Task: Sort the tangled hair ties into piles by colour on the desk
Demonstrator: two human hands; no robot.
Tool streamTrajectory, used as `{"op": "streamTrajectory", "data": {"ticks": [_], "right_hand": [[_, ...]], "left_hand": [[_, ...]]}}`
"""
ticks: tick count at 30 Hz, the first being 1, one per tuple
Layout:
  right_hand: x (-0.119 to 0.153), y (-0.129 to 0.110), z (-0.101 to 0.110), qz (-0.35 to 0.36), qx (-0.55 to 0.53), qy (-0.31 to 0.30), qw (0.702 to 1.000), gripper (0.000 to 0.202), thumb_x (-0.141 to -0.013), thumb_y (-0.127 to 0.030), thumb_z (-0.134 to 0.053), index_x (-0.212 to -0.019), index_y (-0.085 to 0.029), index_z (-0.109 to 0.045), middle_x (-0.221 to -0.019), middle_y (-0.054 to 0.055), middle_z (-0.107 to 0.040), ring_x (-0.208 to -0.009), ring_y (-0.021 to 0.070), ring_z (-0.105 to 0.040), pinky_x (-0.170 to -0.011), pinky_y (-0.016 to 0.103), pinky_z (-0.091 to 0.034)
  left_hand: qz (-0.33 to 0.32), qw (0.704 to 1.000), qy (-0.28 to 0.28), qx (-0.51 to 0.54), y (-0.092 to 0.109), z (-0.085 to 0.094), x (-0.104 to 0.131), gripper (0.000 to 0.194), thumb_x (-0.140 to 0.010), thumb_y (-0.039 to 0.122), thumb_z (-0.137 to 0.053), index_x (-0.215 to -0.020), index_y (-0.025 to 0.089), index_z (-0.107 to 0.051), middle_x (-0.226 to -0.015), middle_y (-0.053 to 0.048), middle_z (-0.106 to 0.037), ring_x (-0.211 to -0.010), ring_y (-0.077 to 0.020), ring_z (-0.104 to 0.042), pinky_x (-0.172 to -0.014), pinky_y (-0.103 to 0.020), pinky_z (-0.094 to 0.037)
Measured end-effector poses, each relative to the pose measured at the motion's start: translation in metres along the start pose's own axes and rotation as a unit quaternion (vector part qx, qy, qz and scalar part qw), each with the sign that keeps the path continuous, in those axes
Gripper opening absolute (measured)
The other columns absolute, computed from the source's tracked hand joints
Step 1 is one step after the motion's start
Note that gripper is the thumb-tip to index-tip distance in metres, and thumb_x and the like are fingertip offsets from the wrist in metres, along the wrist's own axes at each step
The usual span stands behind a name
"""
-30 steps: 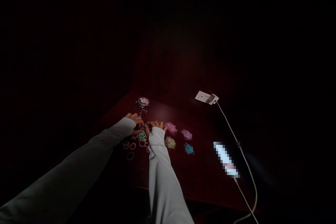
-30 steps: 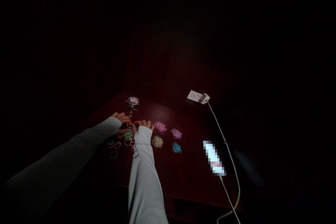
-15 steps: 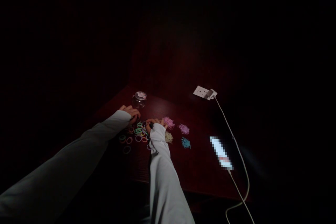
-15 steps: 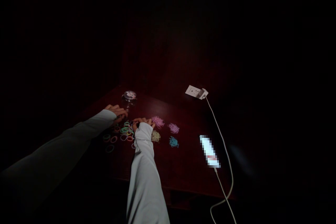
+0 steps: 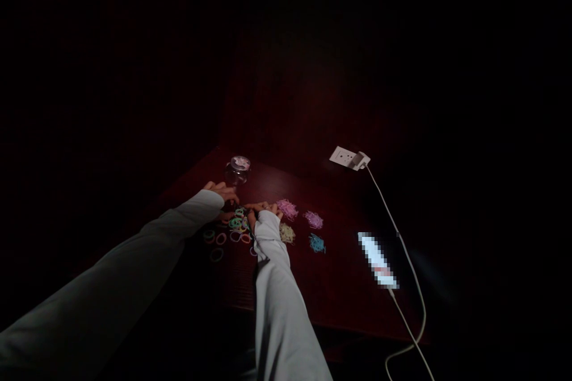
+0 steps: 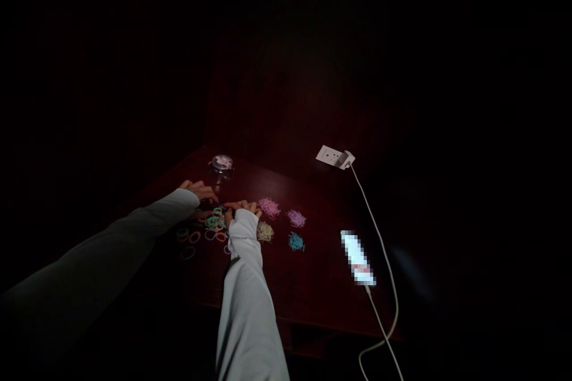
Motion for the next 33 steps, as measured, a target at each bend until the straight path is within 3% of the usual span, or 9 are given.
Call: {"op": "streamTrajectory", "data": {"ticks": [8,15,19,24,29,33], "right_hand": [[-0.001,0.001,0.003,-0.025,0.031,0.025,0.999,0.017,-0.102,-0.026,-0.068,-0.106,-0.035,-0.083,-0.101,-0.003,-0.078,-0.108,0.0208,-0.057,-0.094,0.035,-0.028],[-0.008,0.015,-0.013,-0.068,-0.027,-0.049,0.996,0.015,-0.096,-0.028,-0.074,-0.105,-0.036,-0.084,-0.107,-0.002,-0.079,-0.114,0.0233,-0.056,-0.094,0.035,-0.028],[-0.009,0.017,-0.014,-0.081,-0.036,-0.051,0.995,0.014,-0.094,-0.03,-0.075,-0.105,-0.035,-0.084,-0.107,0.0,-0.079,-0.115,0.0255,-0.056,-0.092,0.036,-0.028],[-0.008,0.014,-0.015,-0.079,-0.027,-0.044,0.996,0.013,-0.091,-0.036,-0.079,-0.102,-0.033,-0.083,-0.105,0.0,-0.08,-0.11,0.0254,-0.058,-0.089,0.036,-0.029],[-0.009,0.01,-0.018,-0.071,0.006,-0.029,0.997,0.009,-0.089,-0.031,-0.074,-0.09,-0.028,-0.083,-0.099,0.002,-0.08,-0.104,0.0248,-0.058,-0.086,0.036,-0.029],[-0.01,0.007,-0.016,-0.062,-0.008,-0.004,0.998,0.011,-0.092,-0.032,-0.074,-0.086,-0.026,-0.081,-0.096,0.001,-0.078,-0.104,0.023,-0.057,-0.087,0.036,-0.028]], "left_hand": [[0.011,1.0,0.002,0.017,-0.006,-0.005,-0.002,0.032,-0.085,0.045,-0.07,-0.111,0.029,-0.078,-0.105,-0.002,-0.077,-0.1,-0.0231,-0.056,-0.091,-0.039,-0.029],[-0.003,0.999,-0.003,0.033,-0.007,-0.007,-0.006,0.02,-0.087,0.036,-0.067,-0.102,0.027,-0.077,-0.115,-0.002,-0.077,-0.11,-0.0234,-0.059,-0.097,-0.037,-0.035],[0.018,1.0,-0.011,0.023,-0.009,-0.012,-0.008,0.021,-0.088,0.025,-0.06,-0.099,0.025,-0.077,-0.116,-0.004,-0.078,-0.11,-0.024,-0.062,-0.097,-0.037,-0.038],[0.033,0.999,-0.028,-0.003,-0.01,-0.016,-0.011,0.021,-0.086,0.025,-0.06,-0.098,0.024,-0.077,-0.111,-0.003,-0.079,-0.107,-0.0231,-0.067,-0.097,-0.034,-0.044],[0.039,0.999,-0.035,-0.007,-0.022,-0.025,-0.018,0.02,-0.086,0.023,-0.06,-0.097,0.026,-0.077,-0.105,0.0,-0.08,-0.103,-0.0203,-0.069,-0.097,-0.03,-0.045],[0.086,0.995,-0.055,-0.021,-0.041,-0.041,-0.025,0.016,-0.08,0.022,-0.066,-0.09,0.026,-0.077,-0.098,0.0,-0.081,-0.1,-0.0208,-0.07,-0.09,-0.029,-0.047]]}}
Point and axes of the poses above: each hand's wrist, its own x-axis away from the middle knuckle, its own z-axis out of the back of the hand, y = z × x, the point moved 10 cm from there along -x, towards the middle knuckle
